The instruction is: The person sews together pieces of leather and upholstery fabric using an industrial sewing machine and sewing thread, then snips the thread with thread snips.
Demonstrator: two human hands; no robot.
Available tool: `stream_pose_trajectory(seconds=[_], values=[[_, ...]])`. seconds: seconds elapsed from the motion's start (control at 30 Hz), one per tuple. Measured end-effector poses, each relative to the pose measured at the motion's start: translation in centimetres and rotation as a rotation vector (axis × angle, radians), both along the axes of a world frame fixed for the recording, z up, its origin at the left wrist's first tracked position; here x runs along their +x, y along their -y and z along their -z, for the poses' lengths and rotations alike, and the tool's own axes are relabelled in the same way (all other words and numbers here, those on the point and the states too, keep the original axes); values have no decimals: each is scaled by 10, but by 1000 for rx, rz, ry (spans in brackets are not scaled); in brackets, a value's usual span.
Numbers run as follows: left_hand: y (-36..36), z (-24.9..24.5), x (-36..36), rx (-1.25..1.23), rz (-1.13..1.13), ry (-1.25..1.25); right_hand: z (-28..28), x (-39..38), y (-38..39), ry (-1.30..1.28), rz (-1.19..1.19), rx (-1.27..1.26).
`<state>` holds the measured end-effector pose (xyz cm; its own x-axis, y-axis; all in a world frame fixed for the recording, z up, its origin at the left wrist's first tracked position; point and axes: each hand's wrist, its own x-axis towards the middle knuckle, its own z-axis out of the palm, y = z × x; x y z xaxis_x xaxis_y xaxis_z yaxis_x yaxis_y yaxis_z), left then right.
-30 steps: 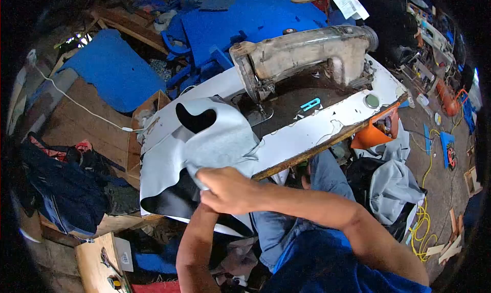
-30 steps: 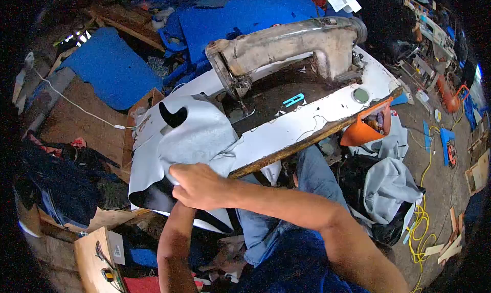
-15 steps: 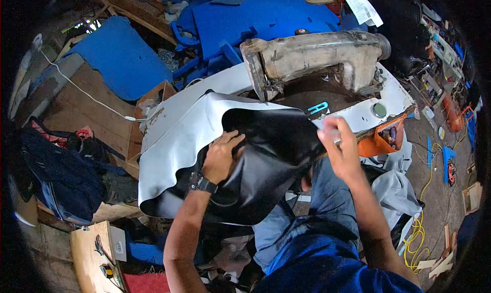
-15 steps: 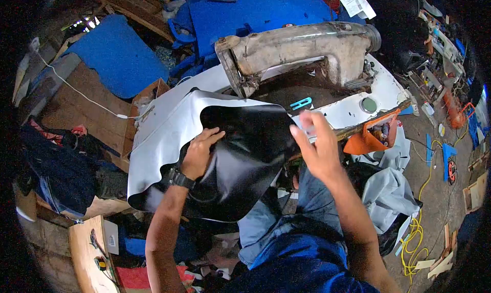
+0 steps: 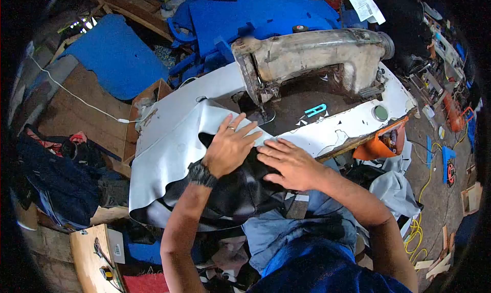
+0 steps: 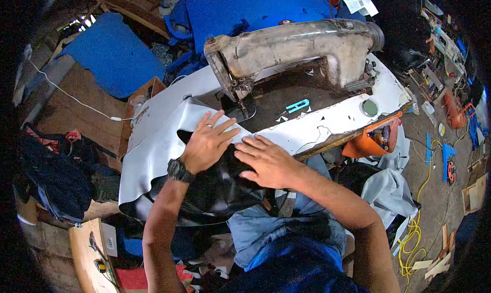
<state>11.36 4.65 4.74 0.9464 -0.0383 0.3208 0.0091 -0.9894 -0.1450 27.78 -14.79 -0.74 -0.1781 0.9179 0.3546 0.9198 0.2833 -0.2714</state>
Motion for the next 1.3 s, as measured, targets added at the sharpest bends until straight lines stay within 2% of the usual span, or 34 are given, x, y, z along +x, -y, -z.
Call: stream_pose_trajectory(seconds=[0.03,0.1,0.2,0.3,0.33,0.43,0.47,0.53,0.57,0.67,0.73,0.77,0.83,0.9,0.93,0.97,1.03,1.1,1.17,1.27,1.3], values=[[-15,18,6,-153,4,-26,2,7,0,-24,11,7],[-27,34,18,-260,21,-7,2,20,-2,-34,58,62],[-31,34,29,-342,-65,-31,1,30,-11,-24,105,46],[-51,45,43,-528,-45,54,3,43,-30,24,169,50],[-50,26,49,-646,-189,-156,5,48,-36,43,201,54],[-83,50,79,-533,-58,57,7,71,-54,112,285,55],[-94,68,90,-568,-63,108,6,79,-59,136,324,30],[-142,105,122,-353,56,111,-2,95,-61,183,386,-30],[-150,104,132,-245,116,111,-2,103,-57,187,403,-29],[-143,99,136,-1113,174,338,3,119,-33,177,473,-60],[-138,112,125,-1230,320,747,2,134,-15,89,424,-82],[-102,59,107,-1439,132,692,2,141,-7,42,397,-92],[-89,25,76,-1111,-173,505,-3,149,11,18,392,-75],[-54,21,49,-1084,-323,445,-7,162,19,94,362,-65],[-34,17,42,-985,-365,393,-3,172,15,145,363,-10],[-27,28,37,-772,-372,364,-10,168,5,83,426,47],[-26,64,31,-525,-291,335,-25,151,-20,-42,556,169],[-14,54,23,-463,-276,154,-32,130,-48,-360,561,43],[-3,39,19,-334,-232,55,-18,123,-74,68,586,121],[-7,23,7,-305,-30,-71,-13,131,-92,-179,616,-46],[-10,22,-1,-285,34,-141,-15,133,-86,-165,577,-75]])
